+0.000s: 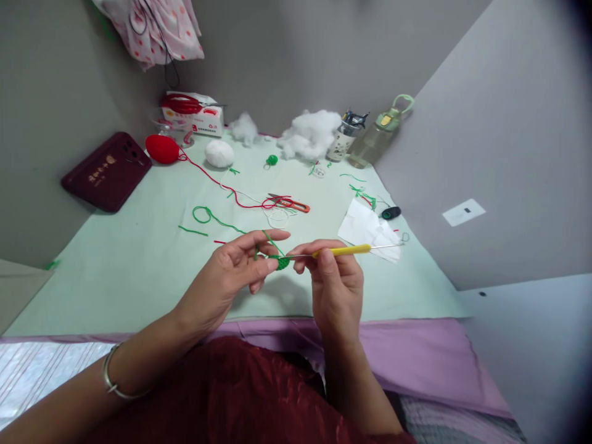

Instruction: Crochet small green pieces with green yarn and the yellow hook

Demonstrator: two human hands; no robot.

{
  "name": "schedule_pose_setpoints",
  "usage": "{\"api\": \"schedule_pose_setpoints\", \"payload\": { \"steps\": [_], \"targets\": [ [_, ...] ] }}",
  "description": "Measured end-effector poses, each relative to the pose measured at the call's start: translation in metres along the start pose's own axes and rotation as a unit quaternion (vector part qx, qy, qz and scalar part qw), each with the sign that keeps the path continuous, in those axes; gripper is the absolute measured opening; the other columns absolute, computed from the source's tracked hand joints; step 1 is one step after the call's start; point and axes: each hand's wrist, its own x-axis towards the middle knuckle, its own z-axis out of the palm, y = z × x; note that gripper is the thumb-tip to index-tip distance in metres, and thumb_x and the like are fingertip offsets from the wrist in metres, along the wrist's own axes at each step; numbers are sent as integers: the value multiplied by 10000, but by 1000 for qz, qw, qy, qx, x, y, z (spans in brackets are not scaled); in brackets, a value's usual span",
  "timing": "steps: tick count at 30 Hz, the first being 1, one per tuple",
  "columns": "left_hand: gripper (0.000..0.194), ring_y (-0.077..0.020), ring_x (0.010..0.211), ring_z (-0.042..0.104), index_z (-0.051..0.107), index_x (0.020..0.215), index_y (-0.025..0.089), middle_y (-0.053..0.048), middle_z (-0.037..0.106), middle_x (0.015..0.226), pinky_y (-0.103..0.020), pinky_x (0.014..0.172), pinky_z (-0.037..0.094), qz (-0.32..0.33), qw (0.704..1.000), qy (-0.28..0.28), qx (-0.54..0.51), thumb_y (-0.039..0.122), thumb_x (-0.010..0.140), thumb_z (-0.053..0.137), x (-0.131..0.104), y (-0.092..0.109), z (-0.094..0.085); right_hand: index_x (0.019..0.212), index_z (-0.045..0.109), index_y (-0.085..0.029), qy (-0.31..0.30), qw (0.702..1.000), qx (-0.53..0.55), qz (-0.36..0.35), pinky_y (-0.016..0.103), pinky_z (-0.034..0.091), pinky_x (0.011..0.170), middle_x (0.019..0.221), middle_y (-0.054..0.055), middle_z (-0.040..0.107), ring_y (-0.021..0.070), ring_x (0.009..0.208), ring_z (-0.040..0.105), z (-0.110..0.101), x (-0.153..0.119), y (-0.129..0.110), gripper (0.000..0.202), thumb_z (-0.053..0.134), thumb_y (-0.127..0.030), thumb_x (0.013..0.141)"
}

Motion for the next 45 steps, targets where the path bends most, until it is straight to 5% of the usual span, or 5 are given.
{"api": "schedule_pose_setpoints", "payload": {
  "steps": [12,18,29,37,45],
  "targets": [
    [496,-23,509,370,745,1284,219,54,564,733,-144,473,335,-36,997,5,-70,230,806,877,-4,-1,4,1197,738,-271,-26,855,-385,-347,353,633,780,1072,81,766,207,973,736,4,-18,2,295,641,-109,969],
    [404,31,457,268,789,1202,200,37,589,811,-112,413,262,-65,988,-22,-138,157,807,859,0,5,-2,1015,761,-247,12,985,-105,-136,316,568,635,860,23,724,147,720,659,6,-3,-5,211,561,-180,1027],
    [386,17,454,322,794,1213,193,68,512,671,-90,426,314,-77,985,-26,-153,206,833,861,1,0,7,1162,771,-286,-3,906,-307,-292,349,609,798,1082,62,763,191,965,720,9,-11,0,323,665,-71,946],
    [334,23,481,361,813,1157,225,23,626,816,-94,445,334,-45,990,-20,-132,163,831,851,0,5,5,1002,764,-262,-2,996,-53,-66,315,536,654,872,14,712,135,711,626,6,-1,0,172,595,-232,1015],
    [180,29,478,389,854,998,250,26,651,842,-112,453,333,-11,995,17,-99,180,832,845,0,-3,7,1027,785,-263,44,992,-50,-110,320,546,656,896,16,723,138,735,656,11,-8,3,187,613,-192,1007]
  ]
}}
